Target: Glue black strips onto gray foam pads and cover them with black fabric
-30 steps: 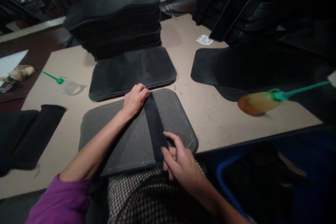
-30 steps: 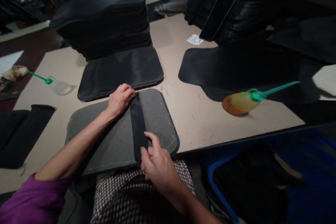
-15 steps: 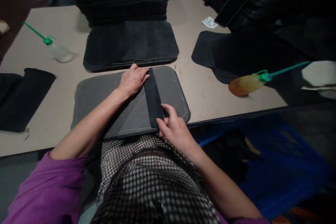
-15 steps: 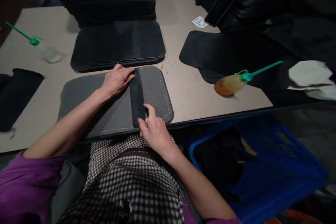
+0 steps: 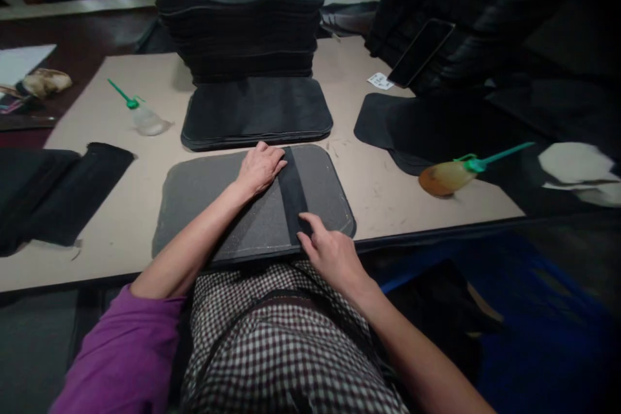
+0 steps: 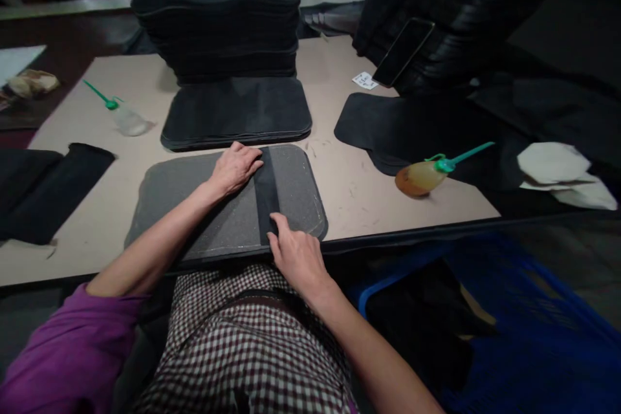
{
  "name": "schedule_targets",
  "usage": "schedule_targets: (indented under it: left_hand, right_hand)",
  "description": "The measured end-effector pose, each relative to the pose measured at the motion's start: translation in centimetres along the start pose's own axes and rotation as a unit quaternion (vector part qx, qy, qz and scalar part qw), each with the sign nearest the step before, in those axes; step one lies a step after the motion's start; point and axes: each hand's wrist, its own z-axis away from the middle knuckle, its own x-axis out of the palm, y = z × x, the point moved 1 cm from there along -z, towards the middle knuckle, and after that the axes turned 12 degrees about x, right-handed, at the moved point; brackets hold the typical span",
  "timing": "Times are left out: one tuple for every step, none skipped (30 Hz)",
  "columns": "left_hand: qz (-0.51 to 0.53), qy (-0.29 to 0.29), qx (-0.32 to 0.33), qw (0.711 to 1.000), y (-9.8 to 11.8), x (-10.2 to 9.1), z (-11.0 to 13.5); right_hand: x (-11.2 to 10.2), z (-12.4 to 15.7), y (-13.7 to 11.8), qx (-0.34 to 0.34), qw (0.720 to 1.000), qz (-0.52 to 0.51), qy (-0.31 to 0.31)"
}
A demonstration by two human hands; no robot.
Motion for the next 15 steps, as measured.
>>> schedule_targets:
  left_hand:
    - [-0.005, 0.001, -0.010, 1.000, 0.2, -0.2, 0.1]
    - [-0.011, 0.004, -0.021, 1.000, 0.5, -0.4, 0.2]
    - [-0.017, 0.009, -0.028, 0.999, 0.8, -0.6, 0.3]
    - [-0.016, 0.011, -0.025, 0.999, 1.0, -0.6, 0.3]
    - [-0.013, 0.015, -0.022, 1.000, 1.1, -0.6, 0.4]
    - [-0.025, 0.013, -0.020, 0.999, 1.1, -0.4, 0.4]
    - [-0.036, 0.015, -0.021, 0.999, 0.9, -0.1, 0.4]
    - [-0.030, 0.039, -0.026, 0.998, 0.7, 0.2, 0.3]
    - [-0.019, 0.062, -0.031, 0.997, 0.4, 0.6, 0.2]
    - [-0.005, 0.085, -0.039, 0.996, 0.1, 0.9, 0.0]
    - [0.011, 0.106, -0.048, 0.993, -0.1, 1.1, -0.2]
    - [0.024, 0.119, -0.057, 0.991, -0.2, 1.3, -0.5]
    - [0.037, 0.128, -0.067, 0.989, -0.2, 1.4, -0.9]
    - [0.049, 0.134, -0.077, 0.987, -0.2, 1.3, -1.2]
    - [0.061, 0.139, -0.086, 0.985, -0.2, 1.1, -1.5]
  right_hand:
    - [0.1, 0.4, -0.1, -0.023, 0.999, 0.033, 0.031]
    - [0.2, 0.8, -0.1, -0.050, 0.995, 0.059, 0.069]
    - [0.3, 1.2, 0.0, -0.084, 0.987, 0.077, 0.113]
    - [0.5, 1.5, 0.2, -0.110, 0.977, 0.096, 0.157]
    - [0.8, 1.6, 0.6, -0.127, 0.966, 0.115, 0.196]
    - [1.1, 1.6, 1.1, -0.155, 0.955, 0.127, 0.218]
    - [1.4, 1.4, 1.6, -0.192, 0.942, 0.119, 0.246]
    - [1.8, 1.1, 2.1, -0.228, 0.931, 0.112, 0.263]
    - [2.1, 0.7, 2.6, -0.254, 0.923, 0.109, 0.268]
    - [2.4, 0.4, 3.0, -0.268, 0.918, 0.103, 0.274]
    - [2.6, 0.2, 3.4, -0.279, 0.915, 0.100, 0.274]
    - [2.7, 0.1, 3.6, -0.286, 0.914, 0.095, 0.272]
    - [2.7, 0.0, 3.9, -0.290, 0.913, 0.087, 0.273]
    - [2.6, 0.1, 4.0, -0.294, 0.913, 0.075, 0.273]
    - [2.5, 0.1, 4.2, -0.295, 0.914, 0.058, 0.271]
